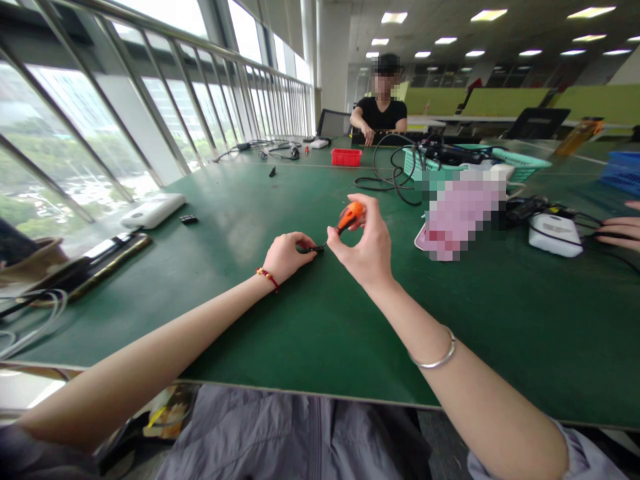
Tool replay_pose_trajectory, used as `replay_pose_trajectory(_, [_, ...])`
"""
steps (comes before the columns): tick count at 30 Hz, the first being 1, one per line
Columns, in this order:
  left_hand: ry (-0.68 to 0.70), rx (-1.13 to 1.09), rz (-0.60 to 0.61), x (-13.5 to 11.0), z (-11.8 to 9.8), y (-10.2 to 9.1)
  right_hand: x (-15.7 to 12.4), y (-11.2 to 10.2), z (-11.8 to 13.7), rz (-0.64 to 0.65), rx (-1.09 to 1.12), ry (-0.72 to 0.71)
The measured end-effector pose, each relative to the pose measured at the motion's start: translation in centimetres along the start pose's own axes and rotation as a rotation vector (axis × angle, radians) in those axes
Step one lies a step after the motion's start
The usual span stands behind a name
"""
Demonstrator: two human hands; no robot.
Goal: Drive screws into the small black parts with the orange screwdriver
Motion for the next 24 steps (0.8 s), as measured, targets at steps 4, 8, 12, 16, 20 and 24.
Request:
replay_pose_trajectory(4, [0.019, 0.009, 0.004, 0.02, 0.04, 0.02, -0.03, 0.02, -0.54, 0.033, -0.07, 0.125])
replay_pose_trajectory(8, [0.027, -0.002, 0.024, 0.01, -0.02, -0.02, -0.19, 0.46, -0.5, 0.109, -0.042, 0.115])
replay_pose_trajectory(12, [0.035, -0.011, 0.03, 0.0, -0.15, -0.14, -0.11, 0.34, -0.2, 0.062, 0.038, 0.001])
replay_pose_trajectory(16, [0.052, -0.005, 0.027, -0.05, -0.22, -0.13, -0.06, 0.0, -0.11, 0.016, 0.005, -0.001])
replay_pose_trajectory(20, [0.066, 0.006, 0.016, -0.15, -0.31, -0.17, -0.17, 0.09, -0.04, 0.072, -0.079, 0.092])
replay_pose_trajectory(24, [0.062, 0.021, 0.011, -0.14, -0.25, -0.19, -0.19, 0.24, 0.1, 0.108, -0.024, 0.1])
Point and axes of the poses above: each hand's wrist, its own x-axis towards the middle knuckle, its own y-axis out of the palm, z = x × y, the point moved 7 cm from there along x, towards the middle knuckle, and after that the axes turned 2 degrees about y, right-handed, at the moved point
